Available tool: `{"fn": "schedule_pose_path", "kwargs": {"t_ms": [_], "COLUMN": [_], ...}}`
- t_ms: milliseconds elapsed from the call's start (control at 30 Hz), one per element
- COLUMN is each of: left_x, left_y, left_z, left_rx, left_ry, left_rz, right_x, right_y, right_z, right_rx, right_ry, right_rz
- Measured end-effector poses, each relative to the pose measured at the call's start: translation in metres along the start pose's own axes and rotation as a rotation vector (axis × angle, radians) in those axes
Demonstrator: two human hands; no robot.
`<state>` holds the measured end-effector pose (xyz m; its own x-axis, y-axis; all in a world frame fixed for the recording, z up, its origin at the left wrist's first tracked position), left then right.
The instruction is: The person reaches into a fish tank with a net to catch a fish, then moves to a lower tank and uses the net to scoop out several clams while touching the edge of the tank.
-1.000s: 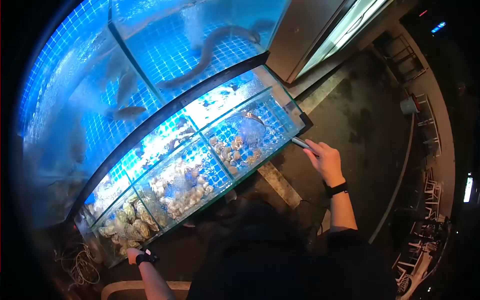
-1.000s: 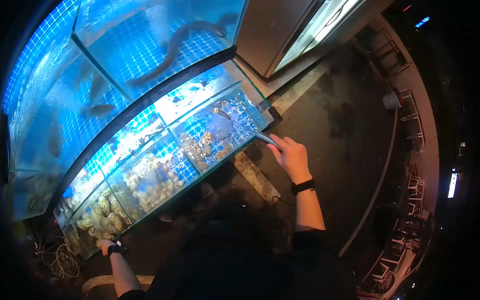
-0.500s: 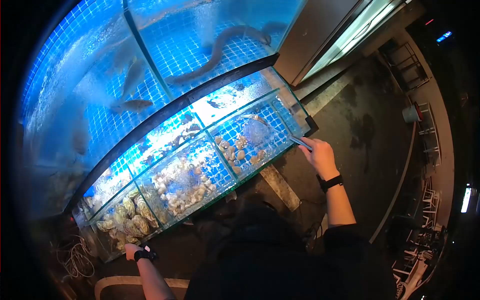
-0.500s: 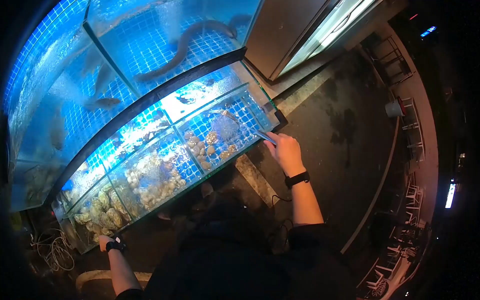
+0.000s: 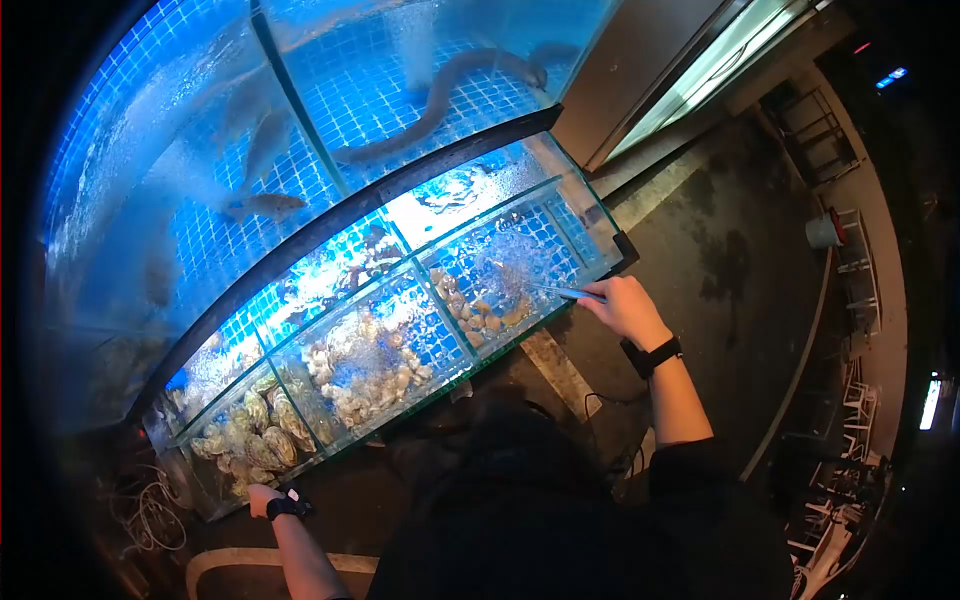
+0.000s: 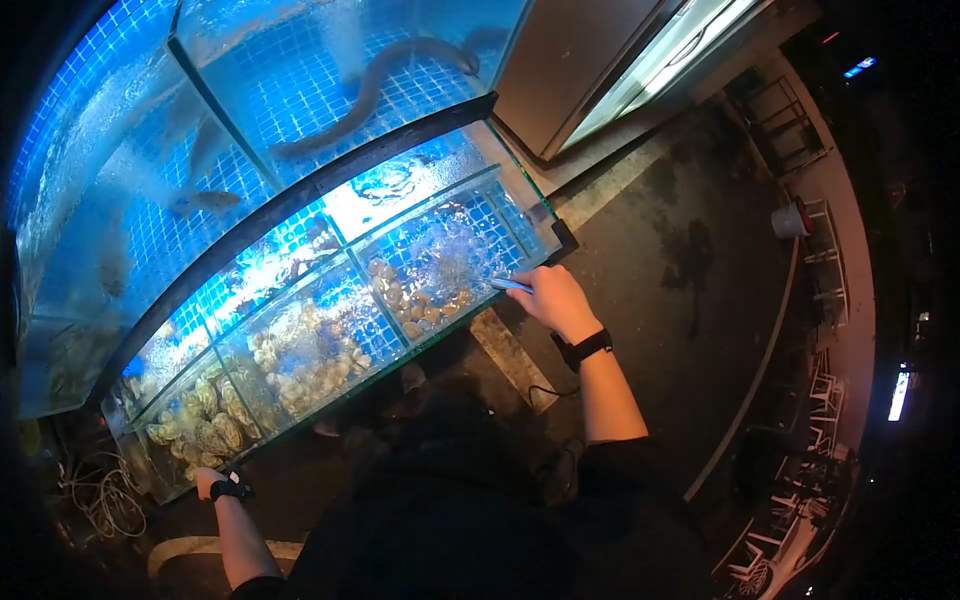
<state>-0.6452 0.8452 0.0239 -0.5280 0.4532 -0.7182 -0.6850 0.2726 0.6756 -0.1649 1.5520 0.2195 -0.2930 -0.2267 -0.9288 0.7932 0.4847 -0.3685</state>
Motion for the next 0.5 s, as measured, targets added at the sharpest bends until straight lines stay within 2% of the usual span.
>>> {"fn": "schedule_pose_path", "kwargs": {"t_ms": [67,233,267,333,433,500], "left_x": [0.002,0.01,0.002,0.032,0.036,0.044], "left_y": [-0.001,-0.011,-0.003,0.048,0.047,0.043], "left_z": [-0.006,-0.034,-0.02,0.035,0.031,0.019], "left_rx": [0.018,0.04,0.043,0.944,0.991,0.954], "left_ry": [-0.017,0.098,0.097,-0.029,-0.021,-0.039], "left_rz": [0.011,-0.049,-0.046,-1.423,-1.454,-1.43], "right_x": [0.01,0.029,0.03,0.03,0.034,0.034], "right_y": [0.001,0.015,0.017,0.014,0.008,0.006], "right_z": [-0.007,-0.021,-0.022,-0.022,-0.018,-0.018], "right_rx": [0.014,0.119,0.14,0.098,0.056,0.054], "right_ry": [-0.062,-0.161,-0.183,-0.179,-0.17,-0.163], "right_rz": [-0.046,-0.149,-0.146,-0.142,-0.17,-0.205]}}
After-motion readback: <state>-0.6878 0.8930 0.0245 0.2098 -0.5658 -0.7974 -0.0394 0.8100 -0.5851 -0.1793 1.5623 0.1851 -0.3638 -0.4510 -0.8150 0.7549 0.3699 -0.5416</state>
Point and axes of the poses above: each hand's wrist, its own z-axis away from the middle knuckle, its own x-axis out of the palm, y = z × x, the point moved 10 cm from there along -z, towards the middle knuckle, and after that the axes turned 8 degrees about y, right-handed, at the moved point
